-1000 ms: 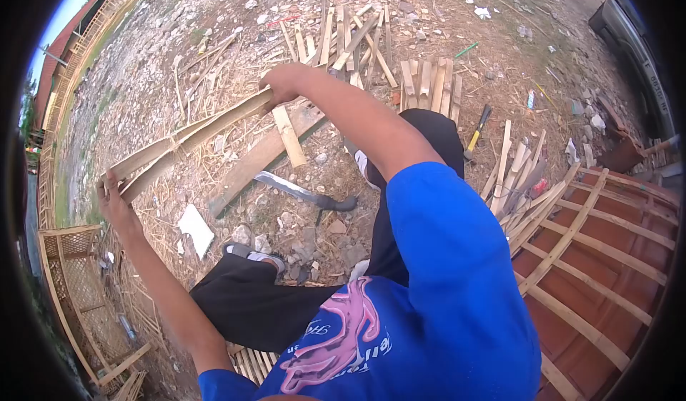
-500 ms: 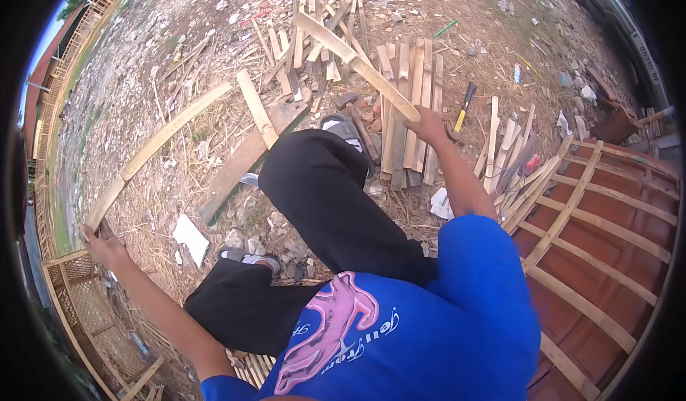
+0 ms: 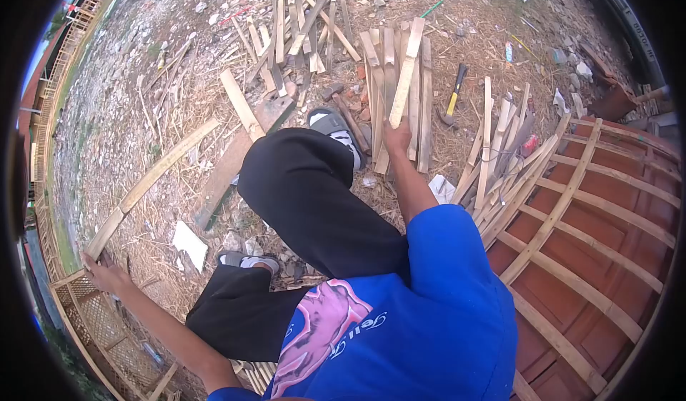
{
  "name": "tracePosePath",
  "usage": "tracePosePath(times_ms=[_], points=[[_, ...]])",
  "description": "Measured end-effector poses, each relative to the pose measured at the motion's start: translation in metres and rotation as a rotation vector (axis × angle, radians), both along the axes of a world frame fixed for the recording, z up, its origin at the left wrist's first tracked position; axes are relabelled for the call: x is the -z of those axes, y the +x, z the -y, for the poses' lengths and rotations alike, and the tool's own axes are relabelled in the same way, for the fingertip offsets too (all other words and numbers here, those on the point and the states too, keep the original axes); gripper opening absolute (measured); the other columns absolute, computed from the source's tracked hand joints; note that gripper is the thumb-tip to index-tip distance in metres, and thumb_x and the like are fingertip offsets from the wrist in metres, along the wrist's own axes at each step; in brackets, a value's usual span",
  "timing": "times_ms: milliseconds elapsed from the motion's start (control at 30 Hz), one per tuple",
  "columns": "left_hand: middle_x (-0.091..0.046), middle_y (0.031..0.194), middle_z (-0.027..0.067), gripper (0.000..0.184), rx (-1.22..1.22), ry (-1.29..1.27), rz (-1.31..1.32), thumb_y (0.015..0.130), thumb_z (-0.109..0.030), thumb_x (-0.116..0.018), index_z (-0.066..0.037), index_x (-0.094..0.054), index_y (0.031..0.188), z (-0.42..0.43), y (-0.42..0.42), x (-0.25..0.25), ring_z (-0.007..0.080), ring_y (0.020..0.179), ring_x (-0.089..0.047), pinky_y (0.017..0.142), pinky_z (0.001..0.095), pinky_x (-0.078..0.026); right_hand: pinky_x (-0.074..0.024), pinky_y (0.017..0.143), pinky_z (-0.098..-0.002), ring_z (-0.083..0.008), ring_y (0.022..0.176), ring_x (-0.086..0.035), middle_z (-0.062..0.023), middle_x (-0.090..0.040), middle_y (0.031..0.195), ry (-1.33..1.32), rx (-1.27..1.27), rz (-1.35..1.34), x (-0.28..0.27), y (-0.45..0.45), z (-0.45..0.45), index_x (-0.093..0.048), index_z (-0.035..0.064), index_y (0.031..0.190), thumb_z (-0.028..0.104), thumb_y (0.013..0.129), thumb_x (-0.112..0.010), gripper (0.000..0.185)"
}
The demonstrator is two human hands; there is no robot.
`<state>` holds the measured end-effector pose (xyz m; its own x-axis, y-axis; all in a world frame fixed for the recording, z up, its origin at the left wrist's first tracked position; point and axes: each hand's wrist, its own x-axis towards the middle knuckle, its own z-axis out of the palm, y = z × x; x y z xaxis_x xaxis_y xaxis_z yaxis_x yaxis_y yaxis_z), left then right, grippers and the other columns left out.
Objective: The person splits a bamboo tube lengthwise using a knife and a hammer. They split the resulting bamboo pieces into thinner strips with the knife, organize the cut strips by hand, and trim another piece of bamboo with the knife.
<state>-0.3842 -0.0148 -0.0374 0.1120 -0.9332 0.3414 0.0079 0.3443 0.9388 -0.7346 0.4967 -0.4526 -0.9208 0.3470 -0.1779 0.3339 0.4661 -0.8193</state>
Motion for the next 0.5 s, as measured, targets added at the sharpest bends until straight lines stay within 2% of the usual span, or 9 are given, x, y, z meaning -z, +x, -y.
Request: tracePosePath(times_ms=[100,233,267,367,467,500], points=[[-0.046,0.137,0.0269,0.088,0.008,-0.016,0.014,0.093,-0.025,-0.071,0.011,-0.014,0.15,0.005,0.001,0.002,0.034,0.115,-0.057,0.098,0.0393,-0.055,-0.0505,0.087,-0.0433,-0.0365,0.097,-0.068,-0.0206,-0.071,0.1,0.164,0.014,0.139,0.022,0.001,-0.007,-0.065,0.0012,0.115,0.033,0.089,-0.071,0.042],[-0.049,0.134,0.0264,0.085,0.028,-0.038,0.023,0.093,-0.024,-0.071,0.011,-0.016,0.149,0.012,0.003,0.007,0.0334,0.114,-0.058,0.096,0.0394,-0.056,-0.0511,0.085,-0.0385,-0.03,0.095,-0.069,-0.0192,-0.072,0.097,0.011,0.05,0.07,0.023,0.004,-0.022,-0.067,0.0037,0.12,0.033,0.092,-0.069,0.04],[-0.05,0.134,0.0263,0.084,0.037,-0.04,0.023,0.093,-0.023,-0.071,0.011,-0.018,0.148,0.013,0.003,0.007,0.0332,0.114,-0.058,0.096,0.0395,-0.057,-0.0509,0.083,-0.0356,-0.025,0.092,-0.069,-0.0166,-0.073,0.098,-0.073,0.042,0.078,0.017,0.006,-0.026,-0.067,0.0017,0.121,0.034,0.092,-0.069,0.043],[-0.05,0.133,0.026,0.08,0.063,-0.046,0.027,0.093,-0.022,-0.071,0.011,-0.022,0.147,0.012,0.002,0.009,0.0325,0.114,-0.058,0.095,0.0398,-0.057,-0.0505,0.082,-0.0347,-0.0221,0.089,-0.068,-0.0139,-0.074,0.1,-0.121,-0.019,0.054,0.036,0.004,-0.042,-0.068,-0.002,0.119,0.035,0.09,-0.072,0.047],[-0.051,0.132,0.0257,0.076,0.073,-0.055,0.023,0.094,-0.022,-0.071,0.012,-0.025,0.145,0.025,0.007,0.014,0.0319,0.114,-0.058,0.095,0.0399,-0.057,-0.0498,0.081,-0.0317,-0.0165,0.087,-0.066,-0.0112,-0.074,0.102,-0.052,-0.033,0.092,0.045,0.006,-0.051,-0.068,-0.0038,0.119,0.034,0.09,-0.074,0.048],[-0.051,0.132,0.0255,0.075,0.067,-0.05,0.023,0.094,-0.022,-0.071,0.012,-0.027,0.144,0.023,0.005,0.013,0.0316,0.114,-0.059,0.095,0.0399,-0.057,-0.0495,0.081,-0.0305,-0.0152,0.088,-0.066,-0.0106,-0.074,0.101,-0.112,-0.046,0.097,0.045,0.005,-0.055,-0.068,-0.0036,0.119,0.033,0.09,-0.074,0.047]])
